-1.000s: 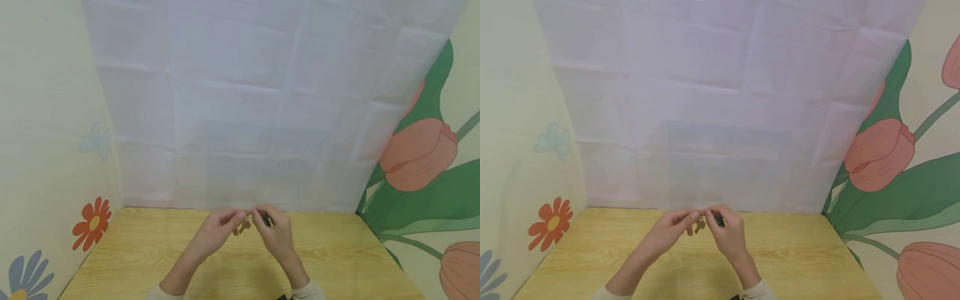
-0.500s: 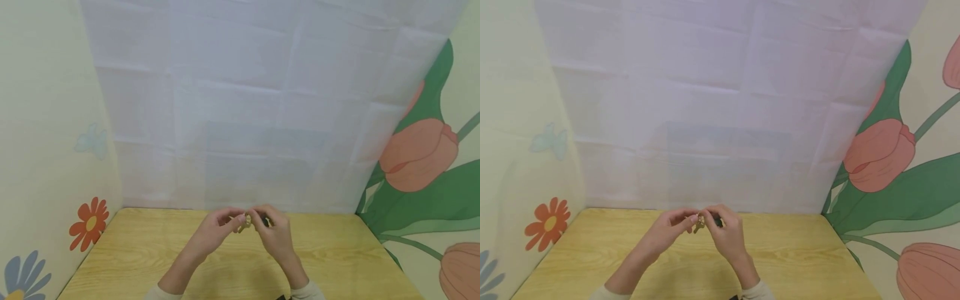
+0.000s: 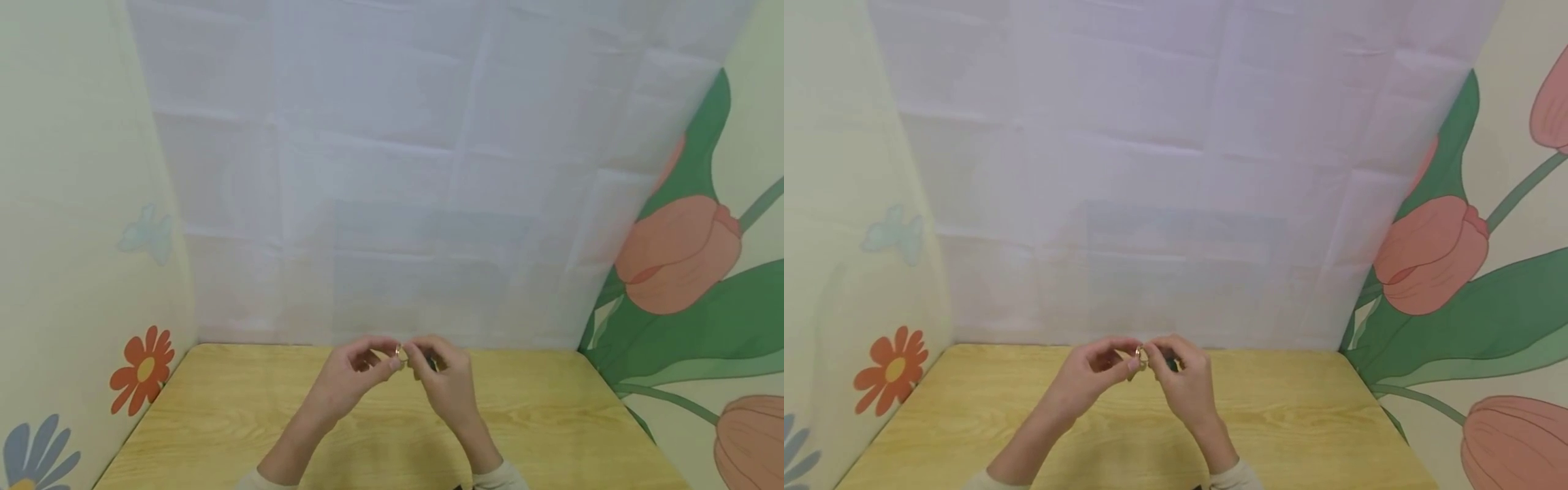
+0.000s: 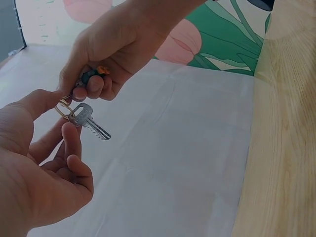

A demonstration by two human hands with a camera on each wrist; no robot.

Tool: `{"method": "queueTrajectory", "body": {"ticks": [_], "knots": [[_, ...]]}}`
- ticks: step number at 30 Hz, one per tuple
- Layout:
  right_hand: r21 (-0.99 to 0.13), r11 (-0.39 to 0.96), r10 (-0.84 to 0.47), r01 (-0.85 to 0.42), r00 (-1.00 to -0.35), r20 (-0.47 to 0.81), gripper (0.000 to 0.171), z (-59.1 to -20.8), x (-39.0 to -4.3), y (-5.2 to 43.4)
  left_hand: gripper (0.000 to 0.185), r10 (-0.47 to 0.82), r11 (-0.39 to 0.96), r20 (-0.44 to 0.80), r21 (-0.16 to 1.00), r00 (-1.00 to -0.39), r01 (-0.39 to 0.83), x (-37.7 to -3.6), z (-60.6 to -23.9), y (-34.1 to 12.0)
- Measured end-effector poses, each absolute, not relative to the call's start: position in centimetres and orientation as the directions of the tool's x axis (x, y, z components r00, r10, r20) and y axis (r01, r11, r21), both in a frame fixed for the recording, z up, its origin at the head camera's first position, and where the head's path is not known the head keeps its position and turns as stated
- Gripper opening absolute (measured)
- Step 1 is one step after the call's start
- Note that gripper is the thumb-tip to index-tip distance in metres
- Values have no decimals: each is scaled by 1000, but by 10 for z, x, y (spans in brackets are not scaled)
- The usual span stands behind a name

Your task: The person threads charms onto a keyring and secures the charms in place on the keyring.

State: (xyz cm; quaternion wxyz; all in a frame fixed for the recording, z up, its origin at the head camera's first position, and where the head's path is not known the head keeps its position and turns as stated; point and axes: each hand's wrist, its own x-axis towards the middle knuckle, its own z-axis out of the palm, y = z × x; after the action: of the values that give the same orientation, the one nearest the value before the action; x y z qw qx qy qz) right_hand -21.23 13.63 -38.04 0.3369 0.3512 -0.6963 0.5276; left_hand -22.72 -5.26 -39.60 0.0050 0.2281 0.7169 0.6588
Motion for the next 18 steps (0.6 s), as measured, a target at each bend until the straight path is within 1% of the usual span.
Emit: {"method": "queueTrajectory", "body": {"ticks": [3,8,12,15,18], "knots": [[-543,204,-116,-814,-571,812,14,-374,-206,134,30,327,31,330,933,-885,359,-227,-396,-53],[-574,220,-99,-789,-603,791,12,-372,-203,135,32,319,56,380,907,-868,417,-227,-396,-52],[-612,230,-79,-757,-641,763,9,-371,-202,136,31,313,57,406,894,-858,444,-226,-395,-51],[-621,224,-75,-751,-649,757,9,-372,-202,136,31,314,55,419,888,-852,457,-226,-396,-51],[-611,226,-77,-759,-639,766,12,-372,-203,137,31,325,47,424,885,-845,463,-225,-396,-51]]}}
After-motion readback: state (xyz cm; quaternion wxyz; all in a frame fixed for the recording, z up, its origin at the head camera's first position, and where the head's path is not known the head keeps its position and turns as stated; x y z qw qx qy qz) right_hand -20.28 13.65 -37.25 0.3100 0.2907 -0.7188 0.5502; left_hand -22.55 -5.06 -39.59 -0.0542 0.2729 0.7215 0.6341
